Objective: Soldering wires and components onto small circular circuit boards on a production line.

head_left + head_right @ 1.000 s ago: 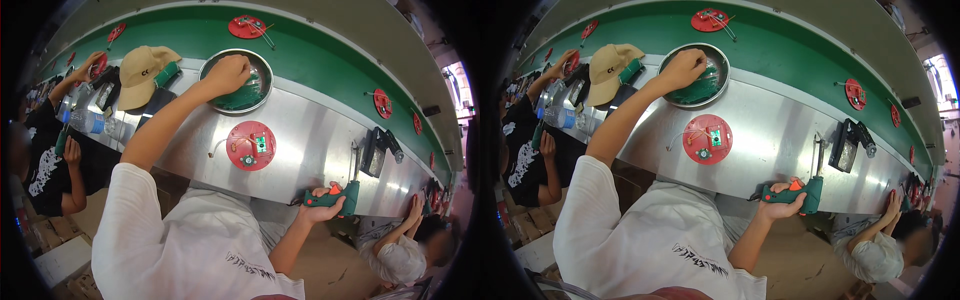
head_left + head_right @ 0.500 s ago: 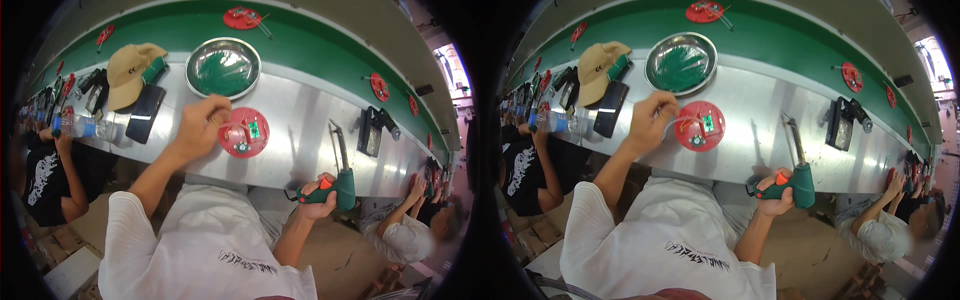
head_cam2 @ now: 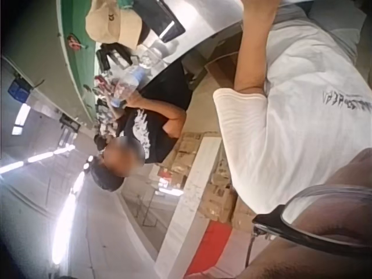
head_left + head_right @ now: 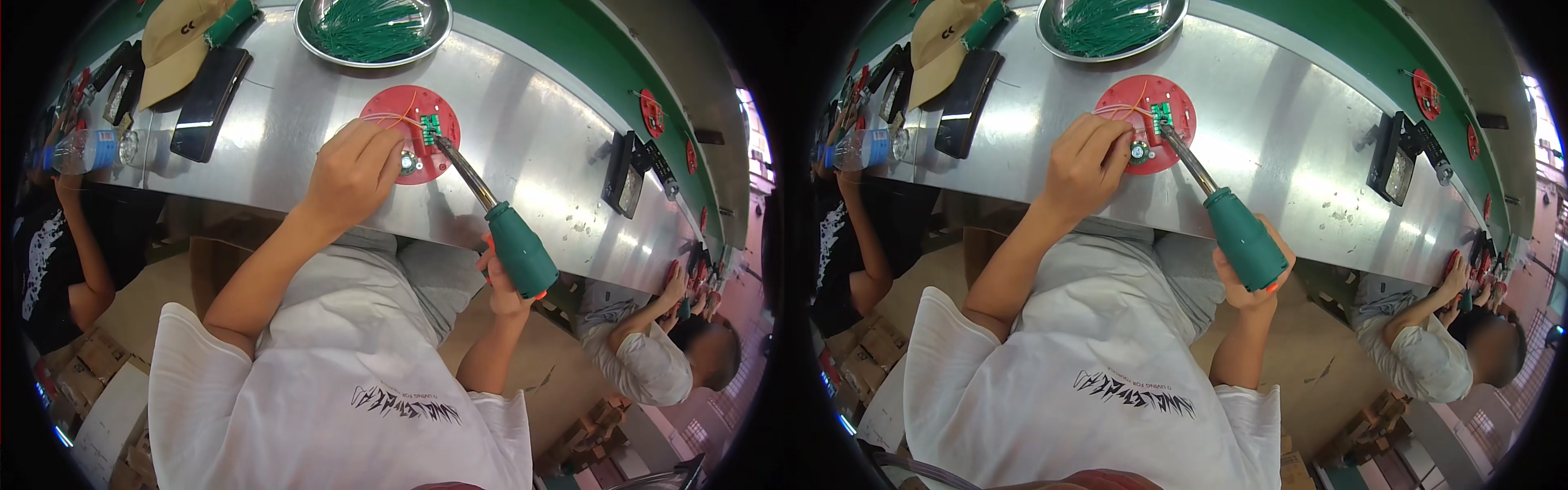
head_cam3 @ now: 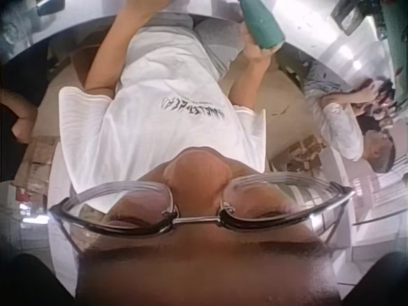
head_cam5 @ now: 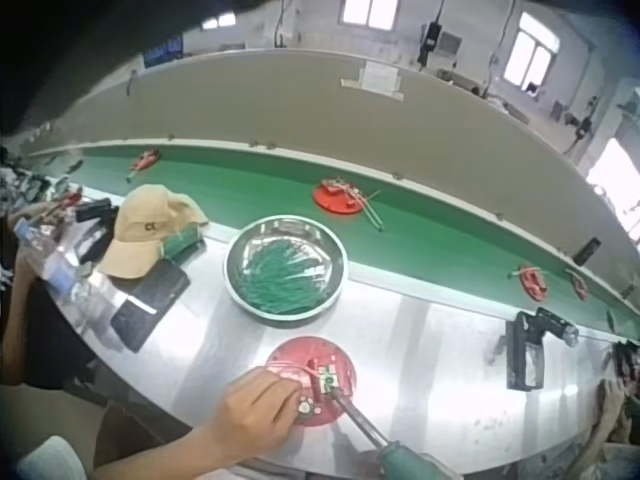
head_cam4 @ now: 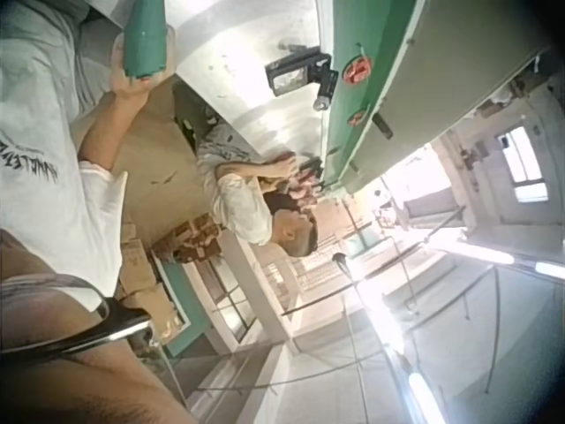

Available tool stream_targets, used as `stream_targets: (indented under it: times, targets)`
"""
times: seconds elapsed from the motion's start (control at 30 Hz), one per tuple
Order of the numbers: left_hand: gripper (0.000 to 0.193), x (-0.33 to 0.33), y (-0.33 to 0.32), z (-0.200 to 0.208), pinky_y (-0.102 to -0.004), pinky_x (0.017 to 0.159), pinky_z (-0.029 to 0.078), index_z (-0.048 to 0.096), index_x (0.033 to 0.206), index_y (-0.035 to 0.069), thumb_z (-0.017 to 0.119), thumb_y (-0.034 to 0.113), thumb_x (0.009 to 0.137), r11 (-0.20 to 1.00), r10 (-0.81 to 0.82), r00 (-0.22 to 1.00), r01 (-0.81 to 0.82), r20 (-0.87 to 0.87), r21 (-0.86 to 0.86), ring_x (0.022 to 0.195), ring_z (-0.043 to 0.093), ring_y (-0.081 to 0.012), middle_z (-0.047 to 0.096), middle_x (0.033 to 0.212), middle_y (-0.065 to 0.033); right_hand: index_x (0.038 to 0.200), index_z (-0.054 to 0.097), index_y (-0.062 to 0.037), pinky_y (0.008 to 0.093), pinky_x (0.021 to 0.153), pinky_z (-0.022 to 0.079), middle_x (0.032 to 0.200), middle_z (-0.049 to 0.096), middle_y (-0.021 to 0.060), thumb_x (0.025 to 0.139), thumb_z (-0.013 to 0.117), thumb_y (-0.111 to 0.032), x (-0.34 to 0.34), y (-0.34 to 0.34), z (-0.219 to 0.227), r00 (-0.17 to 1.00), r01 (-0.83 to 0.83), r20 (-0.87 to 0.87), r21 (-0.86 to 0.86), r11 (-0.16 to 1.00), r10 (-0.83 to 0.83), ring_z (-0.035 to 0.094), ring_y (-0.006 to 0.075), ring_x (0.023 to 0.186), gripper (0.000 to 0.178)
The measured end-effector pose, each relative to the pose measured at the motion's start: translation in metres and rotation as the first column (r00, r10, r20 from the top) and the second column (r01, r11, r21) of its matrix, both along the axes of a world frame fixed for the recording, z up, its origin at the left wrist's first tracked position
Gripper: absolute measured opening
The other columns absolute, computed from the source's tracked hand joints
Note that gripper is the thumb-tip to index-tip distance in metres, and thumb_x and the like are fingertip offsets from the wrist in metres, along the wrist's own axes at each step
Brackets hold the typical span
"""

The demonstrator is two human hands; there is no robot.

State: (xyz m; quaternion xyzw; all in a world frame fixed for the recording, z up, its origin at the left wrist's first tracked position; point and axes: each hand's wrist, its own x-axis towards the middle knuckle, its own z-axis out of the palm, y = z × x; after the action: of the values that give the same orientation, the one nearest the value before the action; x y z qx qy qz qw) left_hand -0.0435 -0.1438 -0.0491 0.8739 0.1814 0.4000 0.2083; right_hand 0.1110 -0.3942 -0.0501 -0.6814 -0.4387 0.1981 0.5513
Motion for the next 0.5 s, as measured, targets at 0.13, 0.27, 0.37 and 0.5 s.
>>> stream_targets:
  times: [0.13, 0.27, 0.37, 0.5]
  targets:
    - [0.016, 0.002, 0.001, 0.001, -0.0382, 0.062, 0.051, 0.066, 0.093, -0.003, 0.071, -0.006, 0.078, 1.000, -0.022, 0.996, 0.021, 0.083, 0.012, 0.069, 0.062, -0.0304, 0.065, 0.081, -0.0144, 0.124, 0.060, 0.0071, 0.0279, 0.053, 0.045, 0.106, 0.069, 0.0169, 0.089, 0.069, -0.023, -0.002, 0.003, 0.012, 0.999, 0.002, -0.051, -0.038, 0.999, -0.004, 0.062, 0.0173, 0.062, 0.047]
    - [0.017, 0.005, 0.005, -0.009, -0.0373, 0.060, 0.050, 0.064, 0.090, -0.001, 0.069, -0.004, 0.074, 0.995, -0.020, 0.997, 0.014, 0.069, 0.095, 0.068, 0.059, -0.0276, 0.061, 0.080, -0.0106, 0.123, 0.060, 0.0078, 0.0276, 0.053, 0.046, 0.104, 0.068, 0.0179, 0.090, 0.067, -0.019, 0.000, 0.011, 0.011, 1.000, -0.024, -0.001, 0.029, 0.999, 0.024, 0.062, 0.0188, 0.061, 0.044]
    - [0.017, 0.006, 0.006, -0.011, -0.0366, 0.059, 0.050, 0.064, 0.089, 0.000, 0.069, -0.004, 0.073, 0.994, -0.010, 0.997, 0.002, 0.076, 0.108, 0.067, 0.058, -0.0262, 0.060, 0.078, -0.0094, 0.123, 0.060, 0.0082, 0.0286, 0.054, 0.046, 0.103, 0.068, 0.0185, 0.090, 0.068, -0.019, -0.004, 0.020, 0.017, 0.992, -0.023, -0.124, 0.036, 0.999, 0.027, 0.062, 0.0194, 0.061, 0.044]
    - [0.016, 0.007, 0.007, -0.011, -0.0366, 0.058, 0.050, 0.064, 0.087, 0.001, 0.069, -0.004, 0.073, 0.993, 0.002, 0.998, -0.009, 0.063, 0.120, 0.066, 0.057, -0.0260, 0.060, 0.078, -0.0093, 0.121, 0.060, 0.0082, 0.0303, 0.055, 0.047, 0.099, 0.067, 0.0179, 0.089, 0.066, -0.015, -0.006, 0.025, 0.025, 0.982, -0.002, -0.191, 0.016, 1.000, 0.005, 0.062, 0.0196, 0.060, 0.040]
